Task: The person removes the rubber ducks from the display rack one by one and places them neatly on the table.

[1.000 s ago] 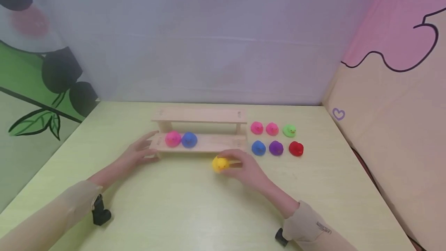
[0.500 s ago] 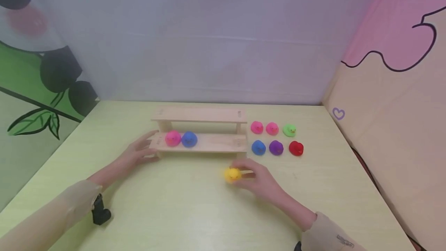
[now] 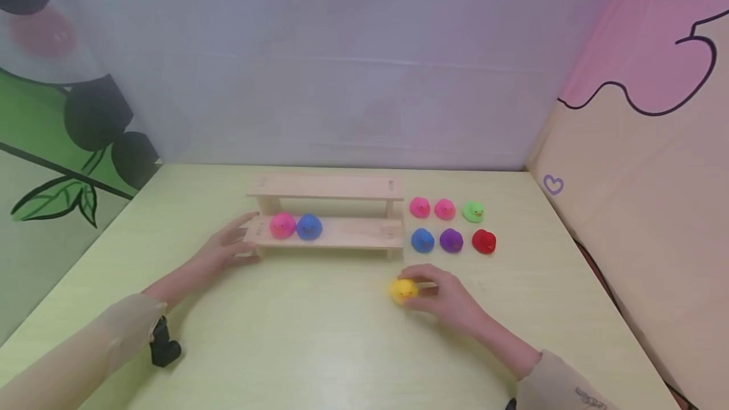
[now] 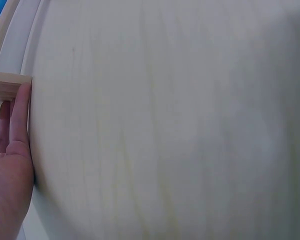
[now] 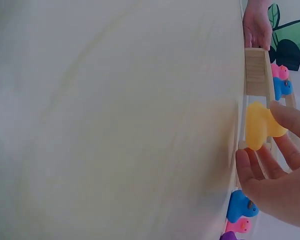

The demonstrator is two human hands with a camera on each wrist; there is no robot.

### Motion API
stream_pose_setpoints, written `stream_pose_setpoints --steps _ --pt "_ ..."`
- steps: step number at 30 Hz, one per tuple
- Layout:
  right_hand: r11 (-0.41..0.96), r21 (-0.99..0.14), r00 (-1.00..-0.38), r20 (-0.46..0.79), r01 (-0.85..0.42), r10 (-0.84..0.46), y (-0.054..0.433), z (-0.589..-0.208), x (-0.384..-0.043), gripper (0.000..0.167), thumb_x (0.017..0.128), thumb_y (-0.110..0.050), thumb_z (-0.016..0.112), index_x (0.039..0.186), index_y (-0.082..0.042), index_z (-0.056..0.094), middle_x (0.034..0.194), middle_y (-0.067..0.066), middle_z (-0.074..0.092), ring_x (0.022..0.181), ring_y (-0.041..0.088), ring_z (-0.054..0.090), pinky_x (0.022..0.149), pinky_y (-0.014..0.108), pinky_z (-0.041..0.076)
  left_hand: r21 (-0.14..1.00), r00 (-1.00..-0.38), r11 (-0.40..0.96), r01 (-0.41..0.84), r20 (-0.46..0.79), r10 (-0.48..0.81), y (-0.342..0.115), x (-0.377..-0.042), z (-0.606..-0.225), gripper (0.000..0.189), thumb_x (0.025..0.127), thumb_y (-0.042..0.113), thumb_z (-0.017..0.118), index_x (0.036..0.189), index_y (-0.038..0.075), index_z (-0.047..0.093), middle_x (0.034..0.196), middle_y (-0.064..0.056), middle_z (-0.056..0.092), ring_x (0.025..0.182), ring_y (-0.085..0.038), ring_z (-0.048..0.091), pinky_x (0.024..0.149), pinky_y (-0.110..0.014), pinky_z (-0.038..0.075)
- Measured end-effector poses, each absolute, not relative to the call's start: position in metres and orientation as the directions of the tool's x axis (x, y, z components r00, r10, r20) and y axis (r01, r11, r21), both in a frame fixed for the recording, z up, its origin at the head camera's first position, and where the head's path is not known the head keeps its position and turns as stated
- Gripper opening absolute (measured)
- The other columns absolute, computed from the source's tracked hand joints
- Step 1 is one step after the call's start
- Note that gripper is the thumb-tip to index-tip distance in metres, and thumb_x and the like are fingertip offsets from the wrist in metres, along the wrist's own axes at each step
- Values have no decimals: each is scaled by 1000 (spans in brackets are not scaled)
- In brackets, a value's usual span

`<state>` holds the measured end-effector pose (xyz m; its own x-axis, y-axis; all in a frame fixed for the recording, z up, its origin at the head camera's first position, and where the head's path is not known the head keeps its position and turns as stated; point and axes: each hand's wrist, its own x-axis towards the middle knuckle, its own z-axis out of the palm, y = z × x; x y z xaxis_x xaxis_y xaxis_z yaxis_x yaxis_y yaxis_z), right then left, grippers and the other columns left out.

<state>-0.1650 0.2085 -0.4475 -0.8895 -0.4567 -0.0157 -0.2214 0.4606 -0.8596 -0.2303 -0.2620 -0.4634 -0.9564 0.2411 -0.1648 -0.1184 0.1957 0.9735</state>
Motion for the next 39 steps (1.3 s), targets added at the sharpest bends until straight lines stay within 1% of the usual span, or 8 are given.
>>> stream_pose_setpoints --steps 8,16,21,24,28,32,39 --pt "514 -831 -906 -31 -212 -423 221 -447 -170 42 85 -17 77 125 -13 65 126 9 65 119 32 61 93 34 59 972 -956 200 -125 -172 238 -262 -231 -463 76 97 27 64 158 29 19 154 -20 31 122 -21 56 97 -38 57" --pt "581 -797 -932 -64 -168 -357 231 -451 -177 44 84 -19 79 125 -18 65 125 5 67 119 30 62 93 35 59 968 -954 210 -136 -185 235 -263 -233 -466 76 96 28 65 158 31 20 154 -18 33 123 -24 55 96 -39 58" --pt "595 -785 -939 -51 -173 -341 237 -451 -181 44 84 -18 79 126 -17 64 126 6 67 118 30 62 94 37 59 967 -954 218 -134 -185 237 -263 -233 -466 77 96 30 65 158 30 19 154 -18 32 126 -27 53 97 -39 57" --pt "597 -781 -940 -36 -185 -338 241 -452 -183 44 84 -18 79 125 -16 64 125 6 67 117 30 63 94 36 59 967 -954 220 -131 -183 238 -263 -233 -465 77 96 30 65 158 30 19 155 -18 31 127 -27 53 97 -39 57" --pt "591 -784 -940 -28 -191 -340 246 -452 -185 45 84 -17 79 125 -15 64 125 7 67 115 30 64 93 35 59 969 -954 213 -124 -175 241 -263 -232 -465 76 96 29 64 158 30 19 154 -18 32 124 -23 55 97 -39 57" --pt "592 -784 -941 -33 -185 -337 249 -452 -187 44 84 -18 78 126 -15 64 125 7 66 116 30 63 94 36 59 973 -954 199 -117 -166 250 -263 -231 -465 76 97 26 64 158 29 19 154 -19 32 121 -20 56 97 -39 57" --pt "592 -785 -938 -40 -184 -345 250 -452 -185 44 84 -19 78 126 -15 64 125 6 67 118 30 61 96 38 58 966 -957 226 -124 -177 231 -261 -231 -466 75 96 31 64 157 33 20 155 -17 32 129 -29 51 97 -36 57"
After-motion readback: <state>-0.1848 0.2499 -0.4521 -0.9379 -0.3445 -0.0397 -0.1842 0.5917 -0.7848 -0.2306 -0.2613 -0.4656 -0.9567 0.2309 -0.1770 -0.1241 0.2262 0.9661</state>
